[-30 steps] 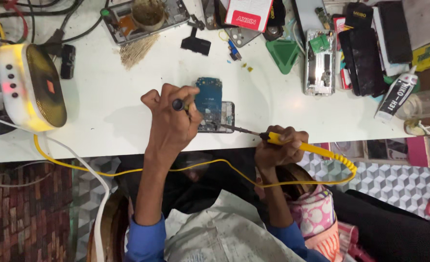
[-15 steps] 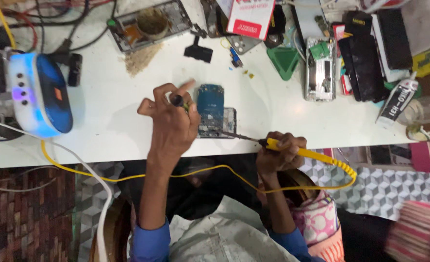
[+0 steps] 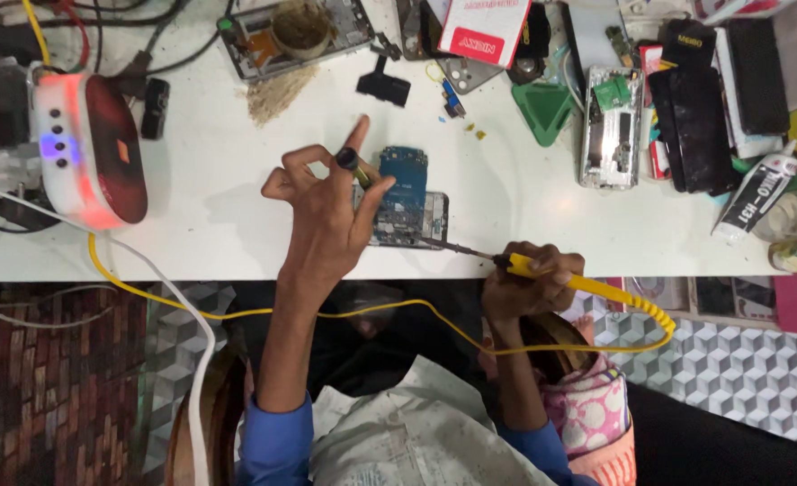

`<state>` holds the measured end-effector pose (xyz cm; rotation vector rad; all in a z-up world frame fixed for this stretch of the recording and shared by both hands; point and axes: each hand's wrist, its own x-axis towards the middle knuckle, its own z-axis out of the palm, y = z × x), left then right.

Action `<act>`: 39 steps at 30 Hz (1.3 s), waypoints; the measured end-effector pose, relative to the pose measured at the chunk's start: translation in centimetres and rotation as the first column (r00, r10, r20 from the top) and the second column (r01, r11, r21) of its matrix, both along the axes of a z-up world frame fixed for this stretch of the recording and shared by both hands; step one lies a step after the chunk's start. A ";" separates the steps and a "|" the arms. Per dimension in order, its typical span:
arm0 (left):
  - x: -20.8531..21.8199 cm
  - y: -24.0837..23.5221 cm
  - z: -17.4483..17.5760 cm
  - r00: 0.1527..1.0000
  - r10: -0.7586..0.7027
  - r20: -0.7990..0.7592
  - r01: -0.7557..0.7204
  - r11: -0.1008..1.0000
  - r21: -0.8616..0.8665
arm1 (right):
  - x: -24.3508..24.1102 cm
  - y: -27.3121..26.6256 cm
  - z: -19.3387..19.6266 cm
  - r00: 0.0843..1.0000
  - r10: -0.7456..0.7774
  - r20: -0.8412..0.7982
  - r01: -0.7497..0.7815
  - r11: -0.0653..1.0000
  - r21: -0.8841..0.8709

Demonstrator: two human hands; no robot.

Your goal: The person uses a soldering iron and a desoldering pump to work on a mobile phone circuit board. They repeatedly heat solder joints and remove solder while holding the board steady.

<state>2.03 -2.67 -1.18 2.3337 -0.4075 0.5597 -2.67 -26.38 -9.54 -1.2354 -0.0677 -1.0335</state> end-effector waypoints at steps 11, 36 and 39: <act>0.2 0.0 -2.7 0.996 0.039 -0.086 -0.046 0.996 -0.078 | -0.4 -0.6 -1.5 0.996 0.033 -0.082 -0.032 0.999 0.005; 0.0 -0.1 -2.8 0.984 -0.003 0.180 -0.006 0.999 0.051 | 0.3 0.2 -0.5 0.999 0.031 0.039 -0.028 0.998 -0.064; 0.1 -0.2 -3.0 0.983 -0.015 0.182 0.012 1.000 0.022 | 0.3 0.0 -0.5 0.992 0.082 0.093 -0.078 0.996 -0.044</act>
